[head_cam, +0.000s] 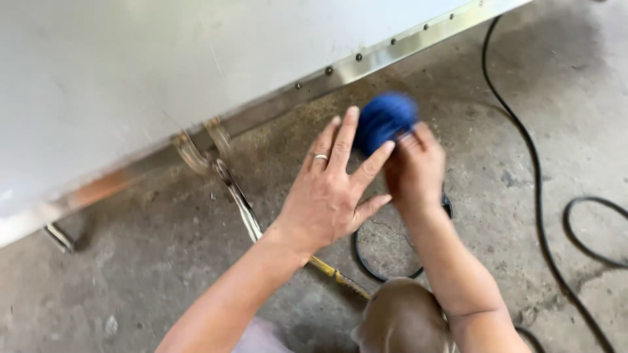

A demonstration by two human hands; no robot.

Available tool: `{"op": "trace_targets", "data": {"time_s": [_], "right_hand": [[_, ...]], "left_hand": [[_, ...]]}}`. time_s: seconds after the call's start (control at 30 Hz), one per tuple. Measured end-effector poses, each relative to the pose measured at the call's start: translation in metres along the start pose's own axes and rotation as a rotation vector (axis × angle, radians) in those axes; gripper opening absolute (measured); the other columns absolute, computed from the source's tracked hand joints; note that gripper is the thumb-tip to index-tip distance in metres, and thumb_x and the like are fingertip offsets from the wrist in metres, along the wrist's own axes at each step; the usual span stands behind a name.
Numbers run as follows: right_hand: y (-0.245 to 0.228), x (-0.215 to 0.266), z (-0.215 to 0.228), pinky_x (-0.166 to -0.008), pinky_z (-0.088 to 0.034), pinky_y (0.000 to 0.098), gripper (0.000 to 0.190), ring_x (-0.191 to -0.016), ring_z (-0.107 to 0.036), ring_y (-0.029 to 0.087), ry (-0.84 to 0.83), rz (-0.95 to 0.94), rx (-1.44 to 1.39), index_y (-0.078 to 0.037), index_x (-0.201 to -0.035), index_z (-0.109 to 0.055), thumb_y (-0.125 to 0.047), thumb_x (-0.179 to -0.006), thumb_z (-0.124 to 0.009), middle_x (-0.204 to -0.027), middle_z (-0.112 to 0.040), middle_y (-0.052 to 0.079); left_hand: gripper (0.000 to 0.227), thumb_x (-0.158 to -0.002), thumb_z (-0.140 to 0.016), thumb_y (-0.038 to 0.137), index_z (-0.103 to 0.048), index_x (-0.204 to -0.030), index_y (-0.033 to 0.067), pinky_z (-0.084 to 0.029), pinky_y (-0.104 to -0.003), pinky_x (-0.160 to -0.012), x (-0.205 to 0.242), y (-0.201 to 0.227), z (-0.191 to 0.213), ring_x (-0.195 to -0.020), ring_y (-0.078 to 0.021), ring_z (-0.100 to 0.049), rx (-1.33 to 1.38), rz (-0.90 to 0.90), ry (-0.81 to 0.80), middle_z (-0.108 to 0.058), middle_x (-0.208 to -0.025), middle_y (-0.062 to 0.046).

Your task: The person kneels on the floor beside a stainless steel table and welds a shackle to its underside frame using a welding electrode holder, striking arcs with visible sparks. Between welds the person wipes the area with a blue cloth, taps the fitting with a hammer, and repositions the electrode holder to place additional welds.

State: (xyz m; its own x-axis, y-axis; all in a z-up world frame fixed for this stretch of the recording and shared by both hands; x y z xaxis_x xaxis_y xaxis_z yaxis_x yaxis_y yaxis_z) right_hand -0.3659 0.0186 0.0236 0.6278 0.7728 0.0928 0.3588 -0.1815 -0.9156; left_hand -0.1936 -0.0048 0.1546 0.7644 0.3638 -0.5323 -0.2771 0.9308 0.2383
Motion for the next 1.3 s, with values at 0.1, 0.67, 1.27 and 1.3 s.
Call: {"op": "trace_targets", "data": {"time_s": [0.1, 0.67, 1.27, 1.3], "right_hand": [[-0.075, -0.027, -0.019, -0.096, -0.062, 0.0406, 0.032, -0.109, -0.072, 0.025, 0.101, 0.319, -0.256, 0.001, -0.125, -0.062, -0.021, -0.102, -0.059, -0.117, -0.071, 0.012], [-0.024, -0.035, -0.051, -0.049, -0.045, 0.0311, 0.02, -0.059, -0.053, 0.016, 0.791, 0.376, -0.003, -0.007, -0.106, -0.06, -0.001, -0.091, -0.048, -0.08, -0.062, 0.007], [-0.036, -0.095, 0.0, -0.064, -0.052, 0.0306, 0.009, -0.076, -0.058, 0.021, 0.803, 0.985, 1.186, -0.003, -0.091, -0.064, 0.004, -0.097, -0.062, -0.085, -0.063, 0.008], [-0.054, -0.12, 0.042, -0.064, -0.052, 0.0306, 0.009, -0.076, -0.058, 0.021, 0.783, 0.985, 1.182, -0.003, -0.091, -0.064, 0.004, -0.097, -0.062, -0.085, -0.063, 0.008]], "left_hand": [[0.053, -0.1, -0.068, 0.05, -0.07, -0.136, 0.0115, -0.025, -0.058, -0.12, -0.004, -0.03, 0.055, -0.145, -0.046, -0.041, -0.057, -0.169, 0.069, -0.051, -0.152, -0.028], [0.04, -0.11, -0.075, 0.033, -0.065, -0.139, 0.0069, -0.023, -0.055, -0.134, 0.016, -0.176, 0.139, -0.158, -0.0372, -0.028, -0.23, 0.098, 0.181, -0.046, -0.16, -0.016], [0.077, -0.103, -0.06, 0.06, -0.043, -0.155, 0.0049, -0.01, -0.063, -0.131, 0.025, -0.179, 0.133, -0.159, -0.0446, -0.016, -0.355, 0.113, -0.029, -0.03, -0.17, -0.023], [0.077, -0.103, -0.06, 0.06, -0.043, -0.155, 0.0049, -0.01, -0.063, -0.131, 0.024, -0.181, 0.133, -0.159, -0.0446, -0.016, -0.363, 0.13, -0.03, -0.03, -0.17, -0.023]]}}
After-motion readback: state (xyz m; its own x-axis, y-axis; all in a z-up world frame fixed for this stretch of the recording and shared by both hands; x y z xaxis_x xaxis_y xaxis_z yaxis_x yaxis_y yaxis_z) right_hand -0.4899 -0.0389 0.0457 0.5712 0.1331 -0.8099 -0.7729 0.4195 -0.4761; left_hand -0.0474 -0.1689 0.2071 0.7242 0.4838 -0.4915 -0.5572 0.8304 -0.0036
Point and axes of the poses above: each hand's wrist, its own x-axis away from the middle knuckle, its own z-axis out of the back of the hand, y = z × x, the point moved 8 cm from there along -x, towards the middle knuckle
